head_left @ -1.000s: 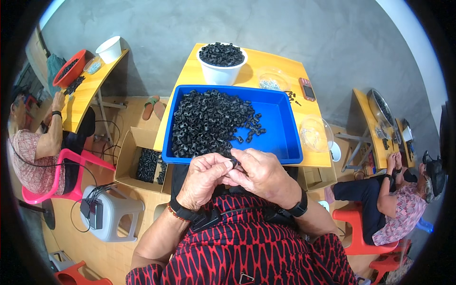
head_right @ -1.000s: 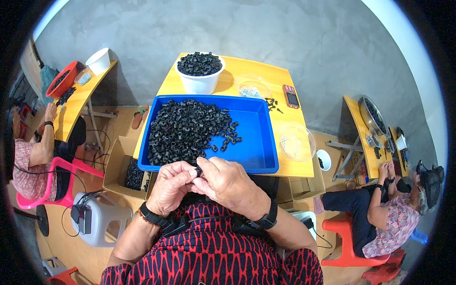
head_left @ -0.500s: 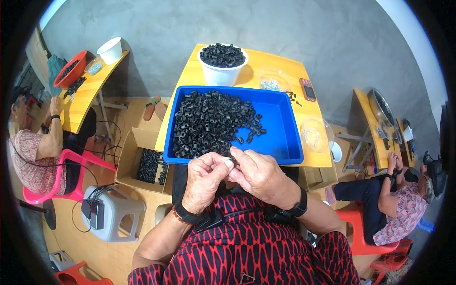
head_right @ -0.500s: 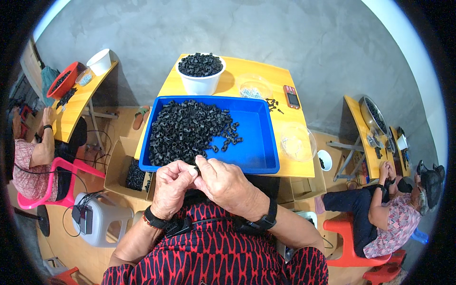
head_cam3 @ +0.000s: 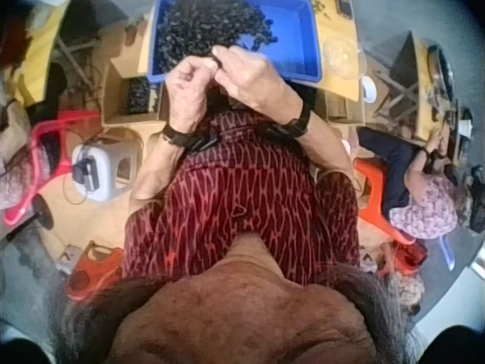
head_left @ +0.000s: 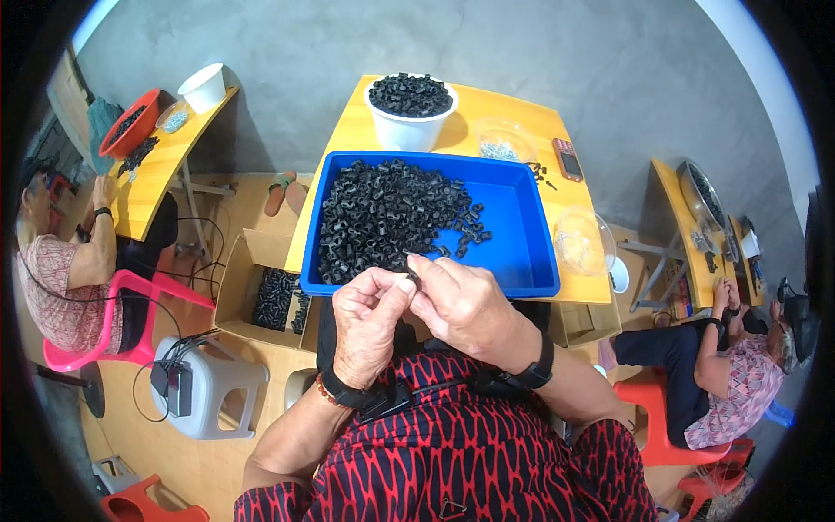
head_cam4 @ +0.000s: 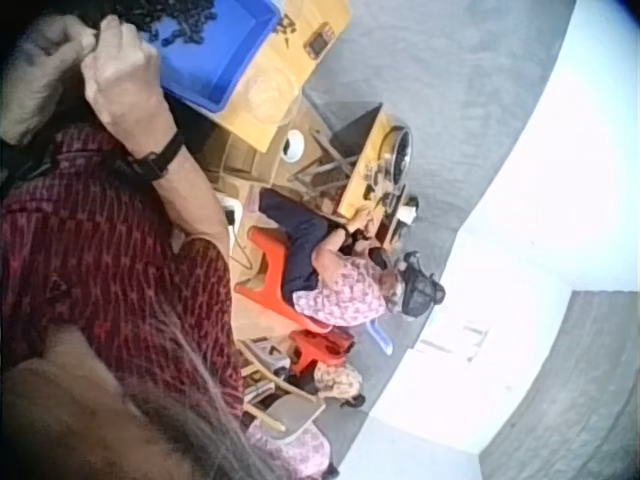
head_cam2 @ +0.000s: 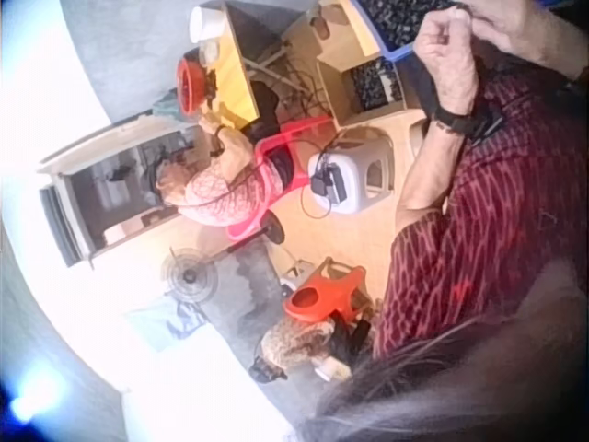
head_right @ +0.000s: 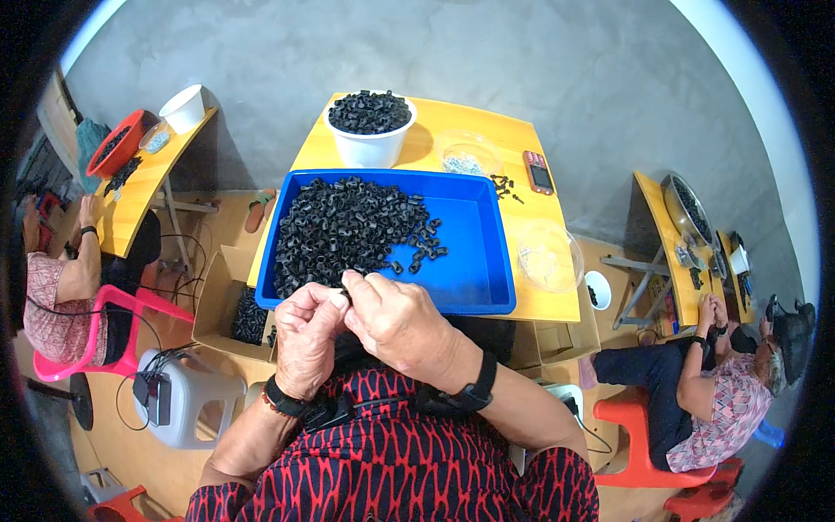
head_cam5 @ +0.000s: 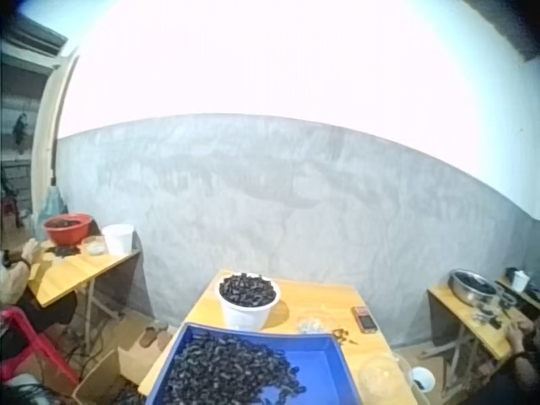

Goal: The recorder is sorting and inspecting small black plastic components at a workshop table.

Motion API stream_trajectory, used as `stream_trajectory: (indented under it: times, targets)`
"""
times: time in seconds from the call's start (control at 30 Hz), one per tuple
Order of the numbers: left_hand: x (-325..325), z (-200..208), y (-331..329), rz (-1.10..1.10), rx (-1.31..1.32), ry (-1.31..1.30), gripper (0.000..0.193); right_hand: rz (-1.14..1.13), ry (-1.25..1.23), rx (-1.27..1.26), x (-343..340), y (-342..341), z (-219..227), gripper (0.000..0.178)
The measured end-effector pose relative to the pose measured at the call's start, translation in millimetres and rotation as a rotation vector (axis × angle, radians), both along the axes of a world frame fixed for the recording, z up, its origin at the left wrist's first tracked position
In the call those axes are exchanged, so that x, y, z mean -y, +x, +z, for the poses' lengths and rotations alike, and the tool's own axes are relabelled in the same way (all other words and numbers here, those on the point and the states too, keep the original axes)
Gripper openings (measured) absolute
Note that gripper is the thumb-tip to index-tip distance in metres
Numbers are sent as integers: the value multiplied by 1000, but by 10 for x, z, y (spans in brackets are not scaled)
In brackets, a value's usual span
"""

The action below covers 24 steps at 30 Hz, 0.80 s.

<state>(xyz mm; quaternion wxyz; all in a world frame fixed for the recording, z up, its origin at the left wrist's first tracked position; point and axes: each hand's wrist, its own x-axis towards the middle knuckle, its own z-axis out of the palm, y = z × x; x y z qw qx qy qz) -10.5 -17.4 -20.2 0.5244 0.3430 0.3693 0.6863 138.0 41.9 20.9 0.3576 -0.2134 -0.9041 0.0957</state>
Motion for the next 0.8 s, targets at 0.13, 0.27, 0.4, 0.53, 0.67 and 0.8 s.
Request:
stream_trajectory:
  times: [0.13,0.27,0.4,0.53,0.67,0.8]
  targets:
    - [2,61,-11,-23,-136,-11,4,66,-173,-36,-45,71,33,42]
    - [-13,10,-10,-56,-81,0,6,51,-194,-37,-35,74,38,43]
    - [-28,83,-9,-107,65,-11,10,85,-442,-122,-3,103,176,42]
    - [-40,1,-12,-198,20,-7,11,100,-498,-131,-184,198,140,26]
    - [-31,-3,-29,-225,-18,-6,13,83,-494,-147,-224,201,84,17]
    - [-28,5,-49,-222,6,-18,16,1,-882,-169,-147,195,183,16]
